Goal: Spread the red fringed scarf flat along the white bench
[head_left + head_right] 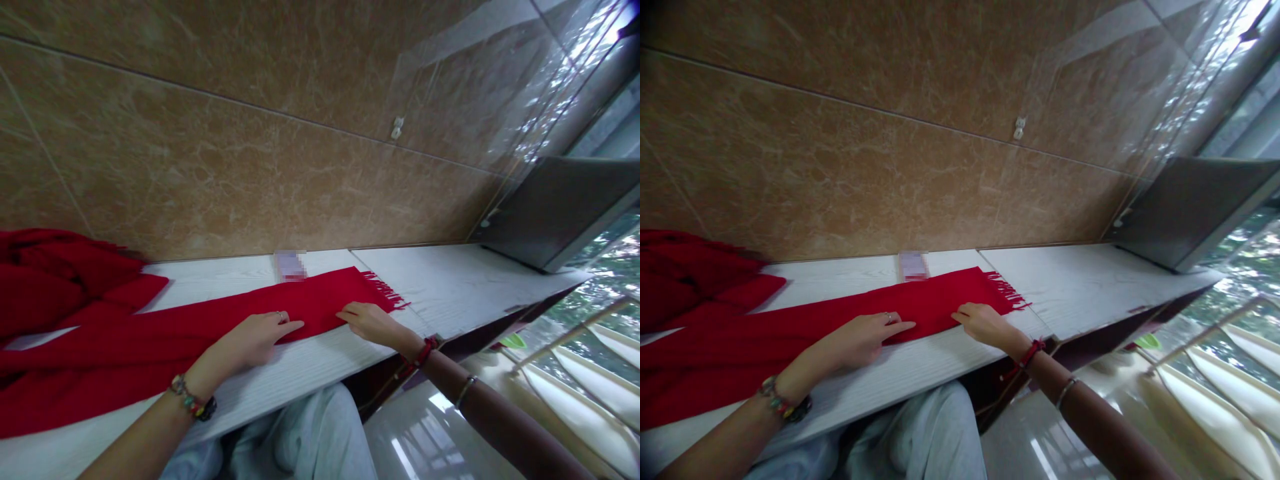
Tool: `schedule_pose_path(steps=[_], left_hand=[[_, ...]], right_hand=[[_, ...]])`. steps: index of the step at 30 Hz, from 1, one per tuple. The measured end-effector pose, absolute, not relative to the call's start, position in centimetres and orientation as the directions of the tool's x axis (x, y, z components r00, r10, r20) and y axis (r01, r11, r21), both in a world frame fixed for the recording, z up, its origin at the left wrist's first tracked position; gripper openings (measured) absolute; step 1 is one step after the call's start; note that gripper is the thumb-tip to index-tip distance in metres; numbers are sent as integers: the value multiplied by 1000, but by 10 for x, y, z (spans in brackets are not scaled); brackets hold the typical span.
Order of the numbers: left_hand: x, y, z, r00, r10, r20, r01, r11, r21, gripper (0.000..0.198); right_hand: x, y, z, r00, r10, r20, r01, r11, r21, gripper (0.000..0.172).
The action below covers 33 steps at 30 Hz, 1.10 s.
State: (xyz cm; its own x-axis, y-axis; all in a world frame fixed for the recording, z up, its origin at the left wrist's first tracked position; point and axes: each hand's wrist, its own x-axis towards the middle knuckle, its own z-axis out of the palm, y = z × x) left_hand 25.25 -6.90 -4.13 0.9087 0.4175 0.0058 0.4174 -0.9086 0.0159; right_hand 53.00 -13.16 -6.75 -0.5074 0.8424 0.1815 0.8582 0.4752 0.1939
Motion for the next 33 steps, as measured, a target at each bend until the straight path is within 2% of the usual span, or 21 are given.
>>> schedule_pose_path(steps=[6,9,14,16,20,22,25,27,30,33], left_hand=[[261,-73,-51,904,421,75,426,-903,-60,48],[266,-76,-54,913,399,81,406,-909,-94,46],[267,-76,-53,934,347,86,357,-920,-160,62],[265,-74,-53,919,382,101,394,-904,-168,55],[261,-71,-50,896,376,237,418,-894,-163,37],[260,-71,-48,921,318,224,358,-918,-169,33],[262,-75,-49,971,222,91,234,-960,-152,31],[263,-77,-50,979,199,45,203,-973,-114,30],[263,-79,-50,977,208,50,211,-975,-63,31],[264,-77,-49,970,230,73,235,-970,-61,30]], right_hand=[[523,-129,-75,-463,847,263,882,410,234,21],[529,-127,-78,-467,822,326,883,412,227,24],[543,-123,-78,-450,765,460,886,445,127,27],[546,-123,-75,-434,759,485,885,460,73,27],[548,-127,-71,-391,747,537,877,480,-28,27],[549,-130,-73,-420,744,520,861,507,-29,26],[552,-136,-80,-514,745,424,823,567,2,24],[554,-139,-84,-529,750,397,811,584,-22,23],[560,-141,-88,-493,761,422,818,570,-73,22],[567,-143,-91,-473,769,429,841,540,-39,24]])
